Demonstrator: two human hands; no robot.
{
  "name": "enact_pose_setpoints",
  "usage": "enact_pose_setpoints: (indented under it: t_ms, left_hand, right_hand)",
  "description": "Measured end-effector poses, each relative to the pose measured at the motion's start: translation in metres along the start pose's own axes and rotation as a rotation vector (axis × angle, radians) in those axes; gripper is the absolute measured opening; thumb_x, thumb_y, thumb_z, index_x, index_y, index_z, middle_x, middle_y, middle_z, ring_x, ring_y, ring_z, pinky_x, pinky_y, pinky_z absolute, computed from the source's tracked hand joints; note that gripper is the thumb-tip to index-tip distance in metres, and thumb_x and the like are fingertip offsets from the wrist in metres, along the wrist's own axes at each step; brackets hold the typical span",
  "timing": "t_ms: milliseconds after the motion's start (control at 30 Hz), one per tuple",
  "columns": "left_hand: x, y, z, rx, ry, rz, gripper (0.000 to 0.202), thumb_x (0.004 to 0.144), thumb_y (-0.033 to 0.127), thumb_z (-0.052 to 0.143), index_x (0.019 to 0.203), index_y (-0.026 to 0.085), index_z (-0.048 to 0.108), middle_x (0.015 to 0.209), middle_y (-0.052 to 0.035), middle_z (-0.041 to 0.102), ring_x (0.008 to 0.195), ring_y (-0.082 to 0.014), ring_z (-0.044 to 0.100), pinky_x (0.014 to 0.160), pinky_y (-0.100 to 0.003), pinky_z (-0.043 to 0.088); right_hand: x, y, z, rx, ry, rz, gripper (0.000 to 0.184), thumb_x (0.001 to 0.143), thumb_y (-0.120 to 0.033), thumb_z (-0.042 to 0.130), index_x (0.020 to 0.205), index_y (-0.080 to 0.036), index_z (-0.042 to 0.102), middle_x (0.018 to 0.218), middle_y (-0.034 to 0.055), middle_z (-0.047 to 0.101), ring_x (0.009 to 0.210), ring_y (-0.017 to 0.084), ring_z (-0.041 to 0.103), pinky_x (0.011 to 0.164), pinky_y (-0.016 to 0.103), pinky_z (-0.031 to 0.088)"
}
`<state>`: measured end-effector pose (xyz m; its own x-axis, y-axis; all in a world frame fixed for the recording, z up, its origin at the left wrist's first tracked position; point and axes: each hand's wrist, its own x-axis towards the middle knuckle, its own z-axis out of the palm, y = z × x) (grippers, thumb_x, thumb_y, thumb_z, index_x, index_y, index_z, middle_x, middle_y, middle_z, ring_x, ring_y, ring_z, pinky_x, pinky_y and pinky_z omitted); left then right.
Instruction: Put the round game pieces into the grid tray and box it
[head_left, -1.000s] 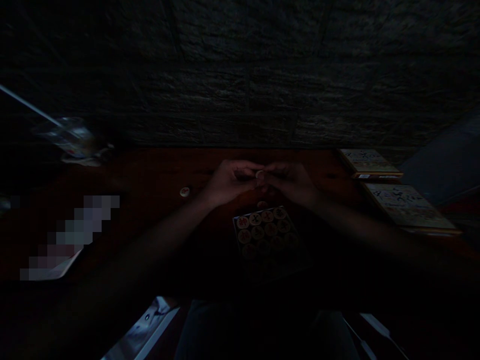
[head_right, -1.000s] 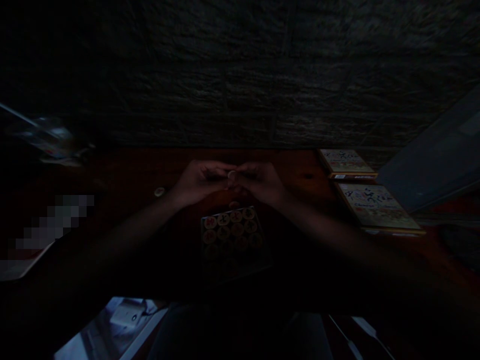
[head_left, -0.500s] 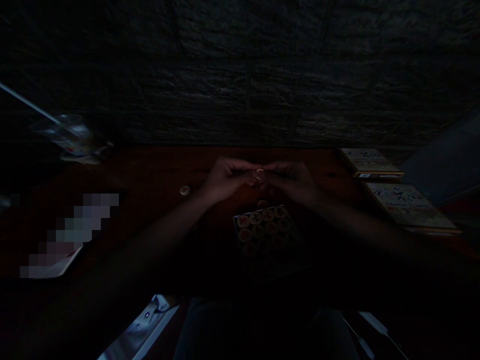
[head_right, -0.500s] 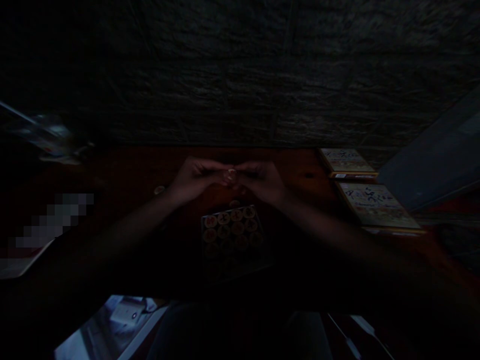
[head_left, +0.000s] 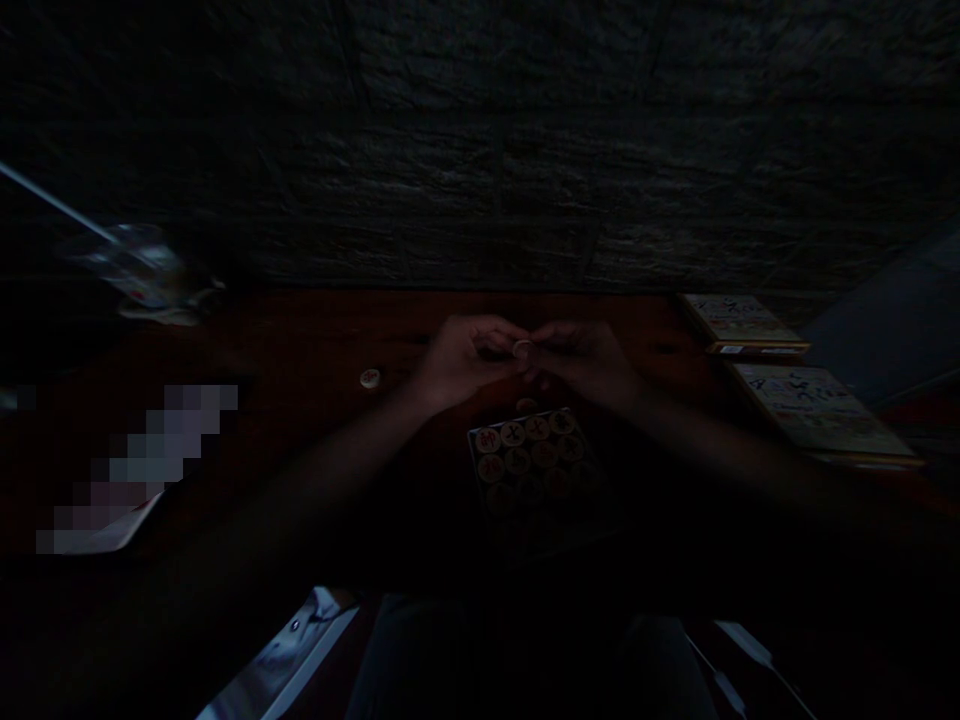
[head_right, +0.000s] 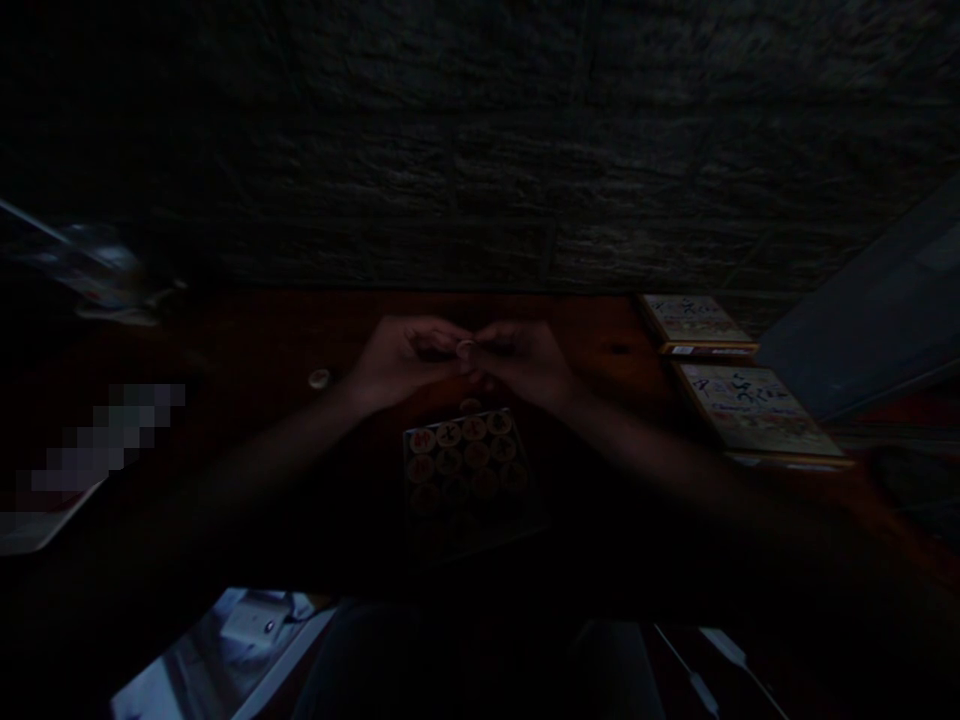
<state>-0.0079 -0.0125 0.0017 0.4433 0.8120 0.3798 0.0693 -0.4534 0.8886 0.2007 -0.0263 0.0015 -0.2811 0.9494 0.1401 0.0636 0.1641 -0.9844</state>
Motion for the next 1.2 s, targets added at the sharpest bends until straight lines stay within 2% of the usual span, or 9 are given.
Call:
enact_pose_setpoints:
  t_ms: [167, 267, 367, 500, 767, 967, 1200]
  left_hand:
    - [-0.001, 0.001, 0.001, -0.02, 0.003, -0.025, 0.027, 0.08, 0.025, 0.092, 0.103, 0.017, 0.081, 0.09, -0.0074, 0.086, 0.085, -0.021, 0.082, 0.084, -0.032, 0.064]
    - [-0.001, 0.002, -0.001, -0.015, 0.016, -0.042, 0.027, 0.079, 0.023, 0.092, 0.104, 0.017, 0.083, 0.092, -0.0073, 0.086, 0.086, -0.0207, 0.082, 0.082, -0.031, 0.065]
    - [-0.001, 0.001, -0.003, -0.053, 0.028, -0.078, 0.029, 0.08, 0.029, 0.092, 0.106, 0.018, 0.084, 0.093, -0.0072, 0.086, 0.082, -0.0199, 0.082, 0.078, -0.031, 0.066]
    - [0.0, 0.002, -0.003, -0.134, 0.048, -0.122, 0.032, 0.083, 0.039, 0.092, 0.106, 0.017, 0.085, 0.097, -0.0086, 0.087, 0.08, -0.0204, 0.082, 0.079, -0.034, 0.069]
    - [-0.001, 0.003, -0.002, -0.105, 0.018, -0.133, 0.026, 0.084, 0.038, 0.092, 0.101, 0.018, 0.086, 0.097, -0.0091, 0.087, 0.087, -0.0222, 0.083, 0.083, -0.035, 0.069]
    - [-0.001, -0.001, -0.003, -0.069, 0.001, -0.057, 0.027, 0.08, 0.024, 0.092, 0.104, 0.015, 0.084, 0.1, -0.01, 0.087, 0.094, -0.0232, 0.083, 0.09, -0.036, 0.067]
    - [0.0, -0.006, -0.004, -0.118, 0.007, -0.058, 0.036, 0.074, 0.025, 0.097, 0.106, 0.015, 0.083, 0.1, -0.0104, 0.087, 0.092, -0.0239, 0.084, 0.089, -0.035, 0.067]
  right_hand:
    - [0.0, 0.0, 0.0, 0.005, 0.009, -0.01, 0.047, 0.067, -0.057, 0.101, 0.086, -0.019, 0.081, 0.076, 0.0032, 0.081, 0.059, 0.014, 0.069, 0.056, 0.027, 0.058]
    - [0.001, 0.001, -0.002, -0.008, 0.004, -0.022, 0.045, 0.073, -0.058, 0.098, 0.091, -0.019, 0.082, 0.078, 0.0048, 0.082, 0.064, 0.016, 0.073, 0.059, 0.029, 0.06]
    - [0.0, 0.001, -0.003, -0.019, -0.005, -0.039, 0.044, 0.079, -0.06, 0.093, 0.095, -0.019, 0.085, 0.084, 0.0068, 0.083, 0.072, 0.019, 0.077, 0.063, 0.031, 0.062]
    - [0.0, 0.0, -0.003, -0.025, 0.0, -0.052, 0.044, 0.079, -0.061, 0.093, 0.096, -0.02, 0.087, 0.088, 0.0077, 0.084, 0.077, 0.021, 0.08, 0.064, 0.031, 0.064]
    - [0.001, 0.003, -0.002, -0.047, 0.007, -0.058, 0.045, 0.079, -0.064, 0.091, 0.084, -0.02, 0.084, 0.081, 0.007, 0.083, 0.068, 0.019, 0.077, 0.059, 0.029, 0.062]
    - [0.0, 0.004, -0.001, -0.083, 0.021, -0.072, 0.046, 0.08, -0.063, 0.091, 0.087, -0.019, 0.084, 0.08, 0.007, 0.082, 0.066, 0.018, 0.075, 0.06, 0.03, 0.062]
    - [0.001, 0.005, -0.002, -0.026, 0.021, -0.085, 0.045, 0.073, -0.06, 0.097, 0.09, -0.02, 0.085, 0.076, 0.004, 0.081, 0.064, 0.016, 0.072, 0.06, 0.028, 0.06]
